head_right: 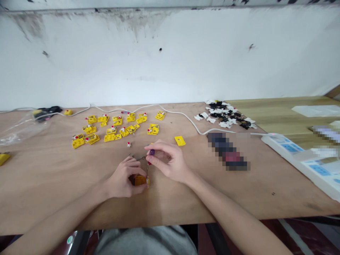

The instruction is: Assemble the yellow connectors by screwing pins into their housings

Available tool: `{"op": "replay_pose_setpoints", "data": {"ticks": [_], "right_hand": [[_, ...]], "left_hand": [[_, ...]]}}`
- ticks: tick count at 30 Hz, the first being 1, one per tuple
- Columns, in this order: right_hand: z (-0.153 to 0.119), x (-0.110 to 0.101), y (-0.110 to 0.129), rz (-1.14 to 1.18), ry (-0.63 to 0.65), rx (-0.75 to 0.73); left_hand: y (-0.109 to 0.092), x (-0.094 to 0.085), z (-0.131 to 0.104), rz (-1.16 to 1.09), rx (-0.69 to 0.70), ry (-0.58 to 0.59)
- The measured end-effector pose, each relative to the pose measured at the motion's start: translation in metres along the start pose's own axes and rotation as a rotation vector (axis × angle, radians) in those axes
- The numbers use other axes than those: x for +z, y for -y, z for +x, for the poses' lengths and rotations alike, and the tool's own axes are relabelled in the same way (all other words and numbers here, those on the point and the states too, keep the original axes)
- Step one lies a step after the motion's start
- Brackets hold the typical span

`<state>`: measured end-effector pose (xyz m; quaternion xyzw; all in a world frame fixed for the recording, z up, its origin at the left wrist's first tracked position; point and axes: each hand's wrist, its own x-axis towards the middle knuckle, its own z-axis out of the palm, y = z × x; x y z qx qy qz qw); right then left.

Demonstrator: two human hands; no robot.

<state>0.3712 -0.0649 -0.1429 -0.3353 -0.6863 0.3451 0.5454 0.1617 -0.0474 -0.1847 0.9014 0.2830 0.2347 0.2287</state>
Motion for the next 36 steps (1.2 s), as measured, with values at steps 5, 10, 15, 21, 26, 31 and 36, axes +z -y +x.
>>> {"op": "replay_pose_setpoints", "data": {"ticks": [5,10,15,21,26,31,36], "right_hand": [[0.0,0.001,0.001,-0.054,0.021,-0.019],[0.002,-0.002,0.003,-0.082,0.056,-0.068],[0.004,-0.006,0.01,-0.135,0.173,-0.134],[0.003,0.001,0.013,-0.148,0.12,-0.134],[0.003,0.003,0.013,-0.14,0.173,-0.103],[0.003,0.003,0.014,-0.151,0.165,-0.166],[-0.001,0.006,0.011,-0.121,0.199,-0.157]], "left_hand": [[-0.001,0.0,0.0,-0.009,0.001,0.009],[-0.002,-0.001,0.001,-0.001,-0.006,0.009],[-0.001,0.0,0.001,-0.009,-0.004,0.011],[-0.001,0.0,0.002,-0.011,-0.008,0.02],[-0.001,0.001,0.002,-0.019,-0.005,0.023],[-0.001,0.001,0.002,-0.048,0.006,0.017],[0.001,0.002,-0.001,-0.078,0.011,-0.007]]}}
